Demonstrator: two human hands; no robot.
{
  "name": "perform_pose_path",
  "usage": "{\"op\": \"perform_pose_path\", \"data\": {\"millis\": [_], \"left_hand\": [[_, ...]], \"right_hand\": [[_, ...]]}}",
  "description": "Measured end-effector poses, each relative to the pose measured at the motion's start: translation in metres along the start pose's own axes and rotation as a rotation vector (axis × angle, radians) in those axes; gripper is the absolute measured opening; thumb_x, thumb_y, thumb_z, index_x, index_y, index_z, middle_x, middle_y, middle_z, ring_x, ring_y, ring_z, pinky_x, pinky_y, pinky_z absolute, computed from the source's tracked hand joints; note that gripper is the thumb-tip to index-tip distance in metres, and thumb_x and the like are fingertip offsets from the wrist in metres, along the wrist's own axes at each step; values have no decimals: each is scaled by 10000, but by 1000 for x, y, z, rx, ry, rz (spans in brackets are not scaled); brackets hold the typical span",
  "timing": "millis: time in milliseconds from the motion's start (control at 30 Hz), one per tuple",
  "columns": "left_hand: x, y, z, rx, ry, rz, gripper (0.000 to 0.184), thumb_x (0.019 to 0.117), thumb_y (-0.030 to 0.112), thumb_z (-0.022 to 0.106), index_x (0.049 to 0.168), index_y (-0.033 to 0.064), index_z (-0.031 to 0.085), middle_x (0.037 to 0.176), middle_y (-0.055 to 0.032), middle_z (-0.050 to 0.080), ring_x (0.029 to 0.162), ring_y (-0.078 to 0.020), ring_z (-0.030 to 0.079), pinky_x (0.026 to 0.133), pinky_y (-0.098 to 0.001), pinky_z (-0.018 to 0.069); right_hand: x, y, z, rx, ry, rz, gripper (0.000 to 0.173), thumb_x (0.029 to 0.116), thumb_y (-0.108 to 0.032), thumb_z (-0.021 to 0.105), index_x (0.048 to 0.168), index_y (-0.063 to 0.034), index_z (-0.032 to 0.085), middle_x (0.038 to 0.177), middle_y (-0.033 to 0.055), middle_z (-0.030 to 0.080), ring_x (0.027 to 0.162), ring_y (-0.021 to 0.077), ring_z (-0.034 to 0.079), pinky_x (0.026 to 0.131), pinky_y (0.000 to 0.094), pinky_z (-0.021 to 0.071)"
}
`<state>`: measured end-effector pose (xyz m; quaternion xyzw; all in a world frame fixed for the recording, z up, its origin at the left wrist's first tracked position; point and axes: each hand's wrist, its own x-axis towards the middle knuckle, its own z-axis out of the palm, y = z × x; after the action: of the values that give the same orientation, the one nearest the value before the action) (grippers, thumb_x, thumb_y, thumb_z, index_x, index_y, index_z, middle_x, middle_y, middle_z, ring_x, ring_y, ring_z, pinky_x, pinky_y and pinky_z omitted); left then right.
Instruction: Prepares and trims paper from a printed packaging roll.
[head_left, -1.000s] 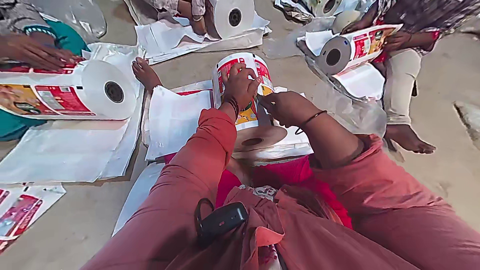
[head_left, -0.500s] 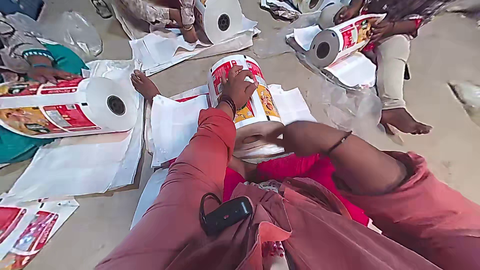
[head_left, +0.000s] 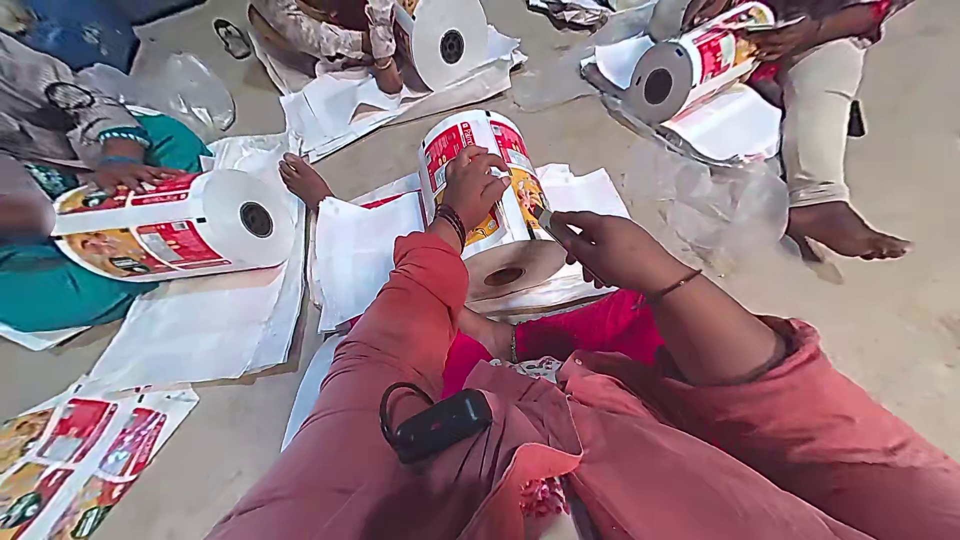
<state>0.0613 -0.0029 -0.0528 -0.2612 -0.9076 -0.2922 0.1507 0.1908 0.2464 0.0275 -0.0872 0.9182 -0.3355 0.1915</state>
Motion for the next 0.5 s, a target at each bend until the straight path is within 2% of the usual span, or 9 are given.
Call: {"op": "perform_pose_path", "data": {"millis": [133, 200, 267, 333, 433, 500], "left_hand": [[-6, -1, 3, -53, 9, 36, 447, 1044, 308, 420, 917, 65, 774, 1346, -63, 658, 1454, -354, 388, 1180, -609, 247], [-7, -1, 2, -52, 5, 54, 450, 1054, 289, 412, 935, 54, 777, 1313, -83, 672, 1424, -375, 421, 1173, -603, 282], [-8, 0, 0, -8, 6, 64, 463, 1054, 293, 400, 904, 45, 761, 1220, -100, 708, 1345, -384, 490, 1134, -612, 315], [-12, 1, -1, 52, 23, 74, 481, 1048, 317, 389, 888, 55, 759, 1124, -92, 738, 1252, -378, 545, 1073, -621, 334], [-12, 5, -1, 119, 7, 94, 464, 1057, 329, 373, 955, 105, 766, 1037, -66, 746, 1177, -357, 572, 1069, -607, 313], [-5, 9, -6, 172, -95, 115, 446, 1066, 336, 367, 1057, 144, 769, 1039, -73, 728, 1191, -361, 561, 1095, -626, 288]], "right_hand": [[30, -18, 8, -94, 5, -40, 444, 1086, -213, 496, 1530, -199, 485, 948, 128, 718, 579, 210, 663, 555, 410, 588], [39, -25, 11, -165, 20, -68, 418, 1088, -225, 483, 1503, -178, 507, 951, 138, 713, 629, 241, 682, 603, 450, 593], [44, -29, 12, -216, 32, -89, 397, 1096, -236, 462, 1481, -162, 523, 959, 145, 714, 676, 268, 697, 652, 480, 597], [45, -32, 13, -229, 24, -83, 408, 1091, -227, 473, 1492, -168, 521, 958, 151, 713, 674, 273, 694, 654, 489, 595], [42, -31, 14, -207, 17, -51, 425, 1088, -236, 489, 1511, -208, 508, 924, 128, 718, 613, 241, 678, 603, 462, 596], [39, -28, 12, -202, 20, -43, 419, 1101, -267, 470, 1516, -217, 501, 897, 116, 710, 597, 228, 667, 592, 447, 592]]}}
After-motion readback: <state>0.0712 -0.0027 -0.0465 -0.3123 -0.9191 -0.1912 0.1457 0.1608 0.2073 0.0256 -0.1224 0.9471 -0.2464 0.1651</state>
